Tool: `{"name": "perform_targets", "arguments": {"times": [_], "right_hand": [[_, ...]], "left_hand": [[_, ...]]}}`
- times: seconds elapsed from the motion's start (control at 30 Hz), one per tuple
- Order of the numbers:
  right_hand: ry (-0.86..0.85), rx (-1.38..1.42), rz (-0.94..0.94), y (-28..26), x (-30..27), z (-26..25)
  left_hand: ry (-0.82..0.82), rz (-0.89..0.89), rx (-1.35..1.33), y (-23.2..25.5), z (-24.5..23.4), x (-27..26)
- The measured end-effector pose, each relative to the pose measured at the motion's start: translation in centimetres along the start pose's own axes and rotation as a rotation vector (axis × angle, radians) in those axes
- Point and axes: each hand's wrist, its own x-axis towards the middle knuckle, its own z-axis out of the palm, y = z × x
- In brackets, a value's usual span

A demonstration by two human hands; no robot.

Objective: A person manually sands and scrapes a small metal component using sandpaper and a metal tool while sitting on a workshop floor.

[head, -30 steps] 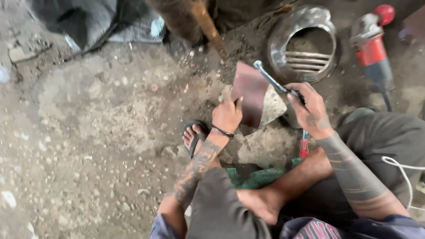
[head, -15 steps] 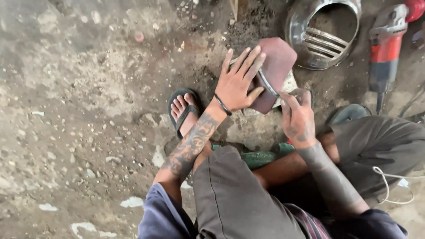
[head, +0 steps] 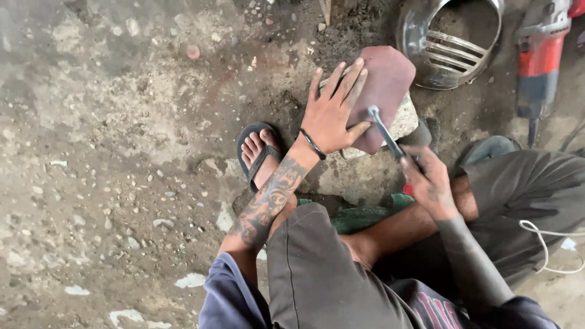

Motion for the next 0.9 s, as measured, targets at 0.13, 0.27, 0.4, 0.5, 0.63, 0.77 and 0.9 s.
{"name": "perform_targets", "arguments": {"times": [0.13,0.27,0.4,0.5,0.63,0.77,0.9], "right_hand": [[-0.149,0.635,0.208,1.3,0.1,-0.6],[-0.046,0.141,0.081,1.6,0.3,-0.3],[-0.141,0.338,0.065,-0.1,-0.2,0.9],[-0.137,0.304,0.119,-1.6,1.4,0.4],[-0.033,0.114,0.090,-1.4,1.4,0.4],[0.014,-0.328,-0.180,-0.2,0.3,0.2],[0.083,-0.553,-0.268,-1.4,-1.1,-0.7]], "left_hand": [[-0.038,-0.017,-0.008,0.0,-0.3,-0.1],[-0.025,-0.014,-0.019,0.1,-0.4,0.0],[-0.048,-0.024,-0.007,0.0,0.1,0.0],[-0.109,-0.017,0.046,0.0,-0.5,0.1],[-0.092,-0.033,-0.018,0.2,-0.1,-0.1],[-0.104,-0.036,-0.031,0.0,-0.6,0.0],[-0.045,-0.031,-0.047,0.1,-0.6,0.0]]}}
